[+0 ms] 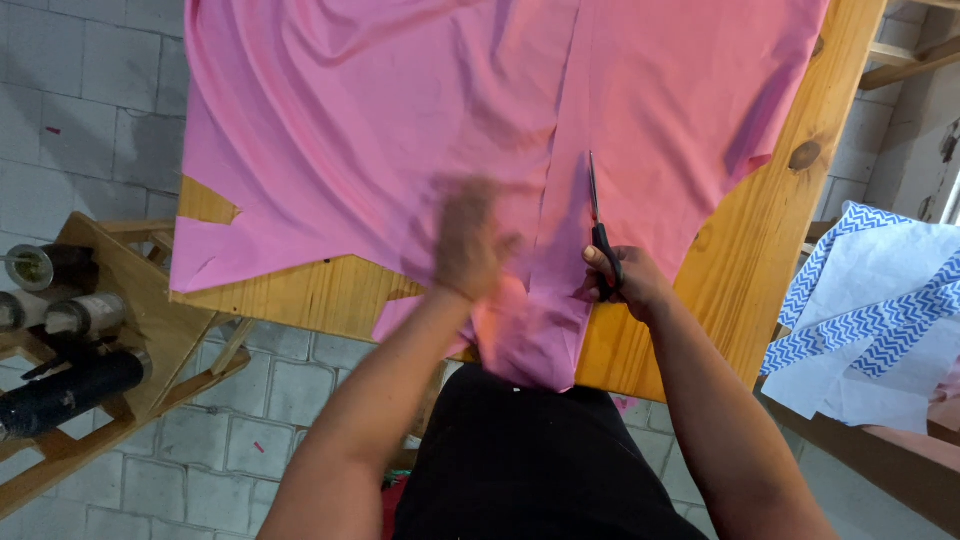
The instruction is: The person uses scissors to cut a large piece of pink fabric laid out on a wooden table. They follow a marked line, cutting through the material to separate a section while holding the fabric steady with their other hand.
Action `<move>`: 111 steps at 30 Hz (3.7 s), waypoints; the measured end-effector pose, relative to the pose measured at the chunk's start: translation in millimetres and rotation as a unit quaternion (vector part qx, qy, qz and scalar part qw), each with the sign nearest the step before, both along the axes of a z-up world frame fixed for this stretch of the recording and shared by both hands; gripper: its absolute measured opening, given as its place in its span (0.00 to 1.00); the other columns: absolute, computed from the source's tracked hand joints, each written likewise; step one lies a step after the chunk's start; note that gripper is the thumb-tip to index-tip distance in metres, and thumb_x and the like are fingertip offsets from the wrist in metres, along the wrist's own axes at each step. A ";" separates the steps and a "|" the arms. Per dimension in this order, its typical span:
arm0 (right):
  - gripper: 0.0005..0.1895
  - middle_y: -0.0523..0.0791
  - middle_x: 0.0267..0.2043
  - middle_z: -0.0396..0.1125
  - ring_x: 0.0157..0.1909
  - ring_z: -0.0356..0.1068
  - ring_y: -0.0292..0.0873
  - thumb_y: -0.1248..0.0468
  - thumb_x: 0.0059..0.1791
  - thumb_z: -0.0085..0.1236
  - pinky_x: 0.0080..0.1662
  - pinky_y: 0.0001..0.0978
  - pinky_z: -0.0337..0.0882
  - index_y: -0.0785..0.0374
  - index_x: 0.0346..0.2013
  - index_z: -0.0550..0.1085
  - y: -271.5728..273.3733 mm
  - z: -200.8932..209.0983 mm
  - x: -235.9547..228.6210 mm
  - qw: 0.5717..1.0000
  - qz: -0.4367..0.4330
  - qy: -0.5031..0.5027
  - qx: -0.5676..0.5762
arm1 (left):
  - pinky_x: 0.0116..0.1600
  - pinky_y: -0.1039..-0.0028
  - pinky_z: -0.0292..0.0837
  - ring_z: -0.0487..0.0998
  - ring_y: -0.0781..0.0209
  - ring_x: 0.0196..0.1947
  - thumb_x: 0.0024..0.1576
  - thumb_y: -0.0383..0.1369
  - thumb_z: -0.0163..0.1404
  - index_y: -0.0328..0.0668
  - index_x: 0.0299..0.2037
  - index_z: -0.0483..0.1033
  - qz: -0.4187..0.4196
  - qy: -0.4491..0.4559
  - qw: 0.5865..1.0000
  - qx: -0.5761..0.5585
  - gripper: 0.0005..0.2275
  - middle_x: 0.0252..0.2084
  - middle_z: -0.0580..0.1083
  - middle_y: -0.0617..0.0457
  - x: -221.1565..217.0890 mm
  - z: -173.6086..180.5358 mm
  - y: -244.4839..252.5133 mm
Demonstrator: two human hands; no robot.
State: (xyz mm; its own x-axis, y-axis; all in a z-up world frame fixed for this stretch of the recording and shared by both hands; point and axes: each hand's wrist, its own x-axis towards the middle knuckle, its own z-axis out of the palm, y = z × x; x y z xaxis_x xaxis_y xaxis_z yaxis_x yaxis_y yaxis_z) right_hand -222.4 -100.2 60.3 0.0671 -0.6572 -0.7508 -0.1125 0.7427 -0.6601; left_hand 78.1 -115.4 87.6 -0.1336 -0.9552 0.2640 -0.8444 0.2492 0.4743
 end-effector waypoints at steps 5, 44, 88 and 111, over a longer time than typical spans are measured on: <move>0.35 0.52 0.27 0.79 0.25 0.84 0.48 0.36 0.53 0.83 0.24 0.22 0.72 0.64 0.36 0.78 -2.1 -6.7 -4.4 1.000 0.012 0.007 0.012 | 0.91 0.30 0.41 0.51 0.28 0.93 0.56 0.63 0.72 0.47 0.94 0.53 0.174 -0.125 0.956 0.202 0.59 0.95 0.52 0.39 81.8 -25.1 -22.9; 0.22 0.53 0.26 0.75 0.26 0.75 0.44 0.53 0.53 0.86 0.28 0.27 0.68 0.67 0.43 0.82 114.4 51.4 -132.2 0.961 -0.157 0.135 -0.184 | 0.97 0.47 0.41 0.47 0.47 0.96 0.53 0.75 0.64 0.49 0.95 0.46 -0.344 -0.167 0.911 0.153 0.65 0.98 0.46 0.49 -142.4 -8.9 -16.6; 0.58 0.49 0.72 0.71 0.73 0.71 0.56 0.27 0.41 0.83 0.72 0.46 0.64 0.54 0.75 0.75 167.2 -64.9 -184.4 0.794 -0.126 0.450 -0.389 | 0.96 0.48 0.24 0.34 0.52 0.98 0.50 0.91 0.51 0.53 0.97 0.34 -0.294 -0.247 0.914 0.129 0.74 0.99 0.35 0.53 -375.0 -59.6 -186.3; 0.54 0.53 0.73 0.64 0.75 0.65 0.56 0.49 0.42 0.86 0.75 0.51 0.63 0.59 0.78 0.69 166.8 -43.9 -185.8 0.847 -0.088 0.391 -0.348 | 0.95 0.47 0.22 0.29 0.54 0.97 0.58 0.91 0.49 0.52 0.97 0.33 -0.264 -0.272 0.916 0.131 0.70 0.98 0.32 0.54 -418.5 -77.8 -229.3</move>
State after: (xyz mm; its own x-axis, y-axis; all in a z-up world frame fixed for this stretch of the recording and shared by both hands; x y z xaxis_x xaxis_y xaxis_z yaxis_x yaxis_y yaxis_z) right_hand -408.2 66.5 16.4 -0.4174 -0.9071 0.0537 -0.6453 0.2543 -0.7204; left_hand -340.3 -344.7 9.9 -0.6389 -0.7408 -0.2072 -0.7682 0.6285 0.1217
